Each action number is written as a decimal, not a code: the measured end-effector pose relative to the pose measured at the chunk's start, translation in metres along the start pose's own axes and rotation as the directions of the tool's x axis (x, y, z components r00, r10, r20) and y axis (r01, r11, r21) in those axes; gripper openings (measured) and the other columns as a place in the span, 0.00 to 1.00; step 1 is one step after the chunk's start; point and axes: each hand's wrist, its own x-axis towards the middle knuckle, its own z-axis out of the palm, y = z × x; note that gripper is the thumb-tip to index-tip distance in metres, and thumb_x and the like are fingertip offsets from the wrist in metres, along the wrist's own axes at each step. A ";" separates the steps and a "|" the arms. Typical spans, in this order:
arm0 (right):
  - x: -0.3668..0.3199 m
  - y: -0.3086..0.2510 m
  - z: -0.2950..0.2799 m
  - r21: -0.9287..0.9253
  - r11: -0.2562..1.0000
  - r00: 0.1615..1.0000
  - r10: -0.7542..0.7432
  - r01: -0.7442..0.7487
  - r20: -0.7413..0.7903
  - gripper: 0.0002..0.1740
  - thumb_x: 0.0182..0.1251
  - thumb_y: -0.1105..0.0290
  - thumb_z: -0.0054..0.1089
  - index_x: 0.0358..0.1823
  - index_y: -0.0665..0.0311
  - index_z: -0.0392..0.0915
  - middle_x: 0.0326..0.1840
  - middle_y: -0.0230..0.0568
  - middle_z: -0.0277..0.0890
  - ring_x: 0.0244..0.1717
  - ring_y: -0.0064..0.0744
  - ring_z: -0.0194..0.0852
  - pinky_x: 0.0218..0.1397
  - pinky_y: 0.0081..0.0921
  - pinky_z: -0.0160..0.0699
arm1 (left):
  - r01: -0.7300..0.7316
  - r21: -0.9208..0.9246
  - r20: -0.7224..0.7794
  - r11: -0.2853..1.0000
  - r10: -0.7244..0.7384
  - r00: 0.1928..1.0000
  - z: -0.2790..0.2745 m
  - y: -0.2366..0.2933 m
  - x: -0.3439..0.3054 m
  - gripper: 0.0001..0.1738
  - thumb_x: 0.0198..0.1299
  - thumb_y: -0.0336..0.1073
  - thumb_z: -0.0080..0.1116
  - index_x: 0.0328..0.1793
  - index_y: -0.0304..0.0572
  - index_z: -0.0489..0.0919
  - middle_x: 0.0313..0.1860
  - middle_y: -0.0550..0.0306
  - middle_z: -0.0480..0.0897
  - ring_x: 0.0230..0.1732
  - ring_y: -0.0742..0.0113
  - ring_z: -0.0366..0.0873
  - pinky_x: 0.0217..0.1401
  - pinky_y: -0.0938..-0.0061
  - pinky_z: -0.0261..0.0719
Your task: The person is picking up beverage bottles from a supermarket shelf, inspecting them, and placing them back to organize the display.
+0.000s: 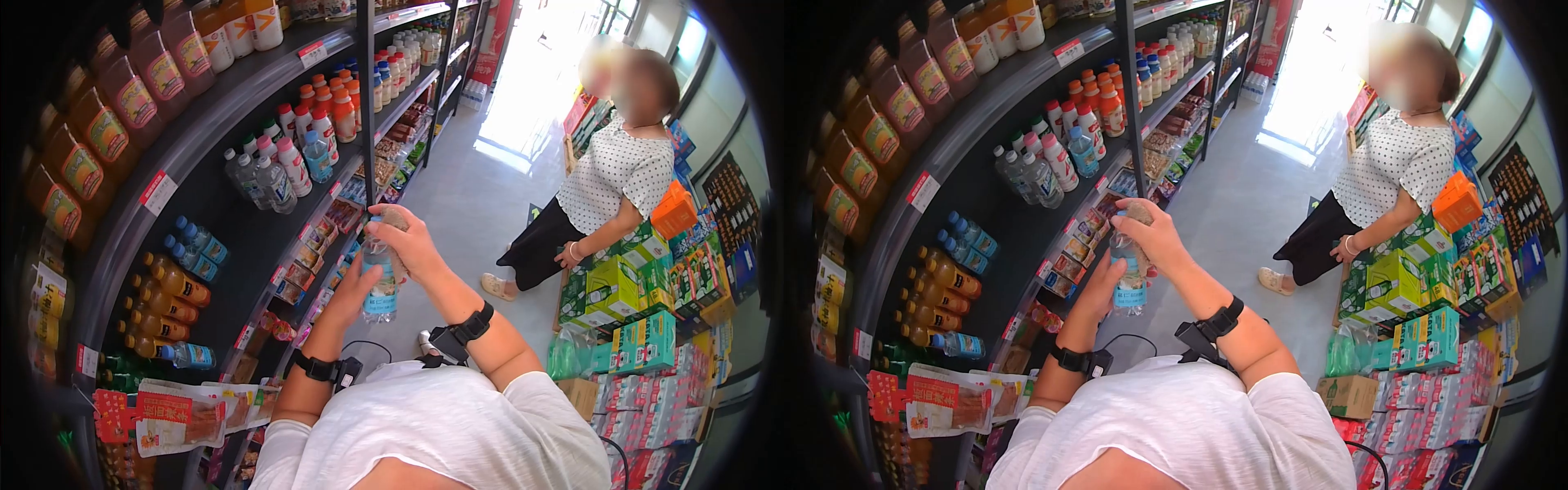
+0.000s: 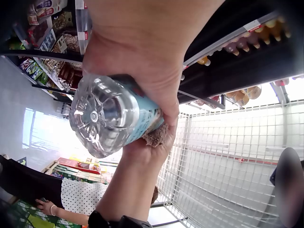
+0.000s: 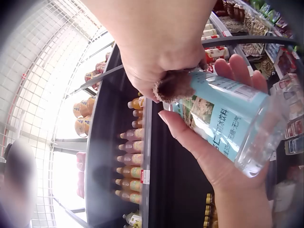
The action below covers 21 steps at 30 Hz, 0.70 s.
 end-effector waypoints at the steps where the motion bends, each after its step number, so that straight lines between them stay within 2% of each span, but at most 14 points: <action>1: 0.000 -0.001 0.001 0.022 1.000 1.000 0.008 -0.008 0.002 0.24 0.62 0.66 0.68 0.57 0.66 0.75 0.41 0.36 0.80 0.41 0.22 0.77 0.45 0.22 0.76 | 0.015 -0.019 0.020 1.000 -0.014 1.000 -0.003 0.002 -0.001 0.43 0.63 0.61 0.58 0.73 0.41 0.58 0.58 0.48 0.76 0.55 0.57 0.80 0.55 0.61 0.81; 6: 0.002 -0.003 0.007 0.068 0.997 0.999 0.035 -0.037 0.023 0.24 0.62 0.67 0.68 0.58 0.66 0.74 0.42 0.38 0.80 0.42 0.24 0.79 0.44 0.23 0.78 | 0.088 -0.075 0.119 0.993 -0.079 0.990 -0.005 0.017 -0.007 0.47 0.62 0.66 0.56 0.75 0.41 0.56 0.62 0.47 0.74 0.59 0.56 0.78 0.60 0.59 0.78; 9: 0.003 -0.003 0.007 0.048 0.998 0.999 0.027 -0.029 0.027 0.24 0.62 0.67 0.68 0.58 0.66 0.74 0.42 0.38 0.80 0.41 0.24 0.79 0.44 0.23 0.79 | 0.007 -0.051 0.081 0.999 -0.003 0.997 -0.010 0.006 -0.005 0.49 0.61 0.67 0.56 0.76 0.39 0.55 0.64 0.47 0.73 0.60 0.57 0.77 0.61 0.60 0.77; 12: 0.003 -0.010 0.008 0.023 1.000 1.000 0.003 -0.004 0.024 0.23 0.62 0.68 0.68 0.57 0.66 0.74 0.43 0.38 0.80 0.41 0.25 0.79 0.44 0.24 0.79 | 0.024 0.045 0.126 0.999 -0.030 0.992 -0.014 0.011 -0.006 0.49 0.61 0.64 0.59 0.75 0.38 0.55 0.65 0.47 0.72 0.60 0.59 0.76 0.62 0.63 0.75; 15: 0.002 -0.014 0.009 0.044 0.999 1.000 -0.012 0.012 0.018 0.23 0.61 0.69 0.68 0.57 0.66 0.75 0.43 0.39 0.80 0.42 0.26 0.79 0.45 0.24 0.79 | -0.010 0.162 0.100 0.987 -0.006 0.995 -0.008 0.018 -0.006 0.46 0.61 0.57 0.64 0.74 0.38 0.57 0.63 0.50 0.73 0.61 0.63 0.75 0.63 0.65 0.74; 18: 0.001 -0.013 0.013 0.045 0.999 0.999 0.003 -0.004 0.034 0.23 0.60 0.69 0.68 0.57 0.66 0.75 0.43 0.37 0.79 0.42 0.25 0.78 0.45 0.23 0.78 | 0.122 0.166 0.061 0.979 -0.133 0.989 0.000 0.028 -0.007 0.43 0.58 0.47 0.68 0.74 0.37 0.60 0.62 0.52 0.73 0.63 0.65 0.70 0.67 0.68 0.68; 20: 0.002 -0.015 0.012 0.037 0.999 1.000 -0.017 0.016 0.020 0.23 0.60 0.67 0.69 0.56 0.66 0.76 0.42 0.33 0.78 0.41 0.22 0.77 0.45 0.22 0.76 | 0.072 0.200 0.040 0.977 -0.081 0.996 0.000 0.026 -0.002 0.42 0.56 0.45 0.69 0.72 0.39 0.60 0.58 0.54 0.75 0.60 0.66 0.73 0.64 0.67 0.72; 21: 0.005 -0.018 0.013 0.019 1.000 0.999 -0.015 0.014 0.032 0.23 0.60 0.68 0.68 0.56 0.66 0.76 0.42 0.36 0.79 0.42 0.24 0.77 0.46 0.23 0.77 | 0.062 0.214 0.046 0.975 -0.073 0.996 0.002 0.026 -0.002 0.42 0.55 0.44 0.70 0.71 0.40 0.60 0.57 0.56 0.76 0.59 0.67 0.74 0.63 0.67 0.73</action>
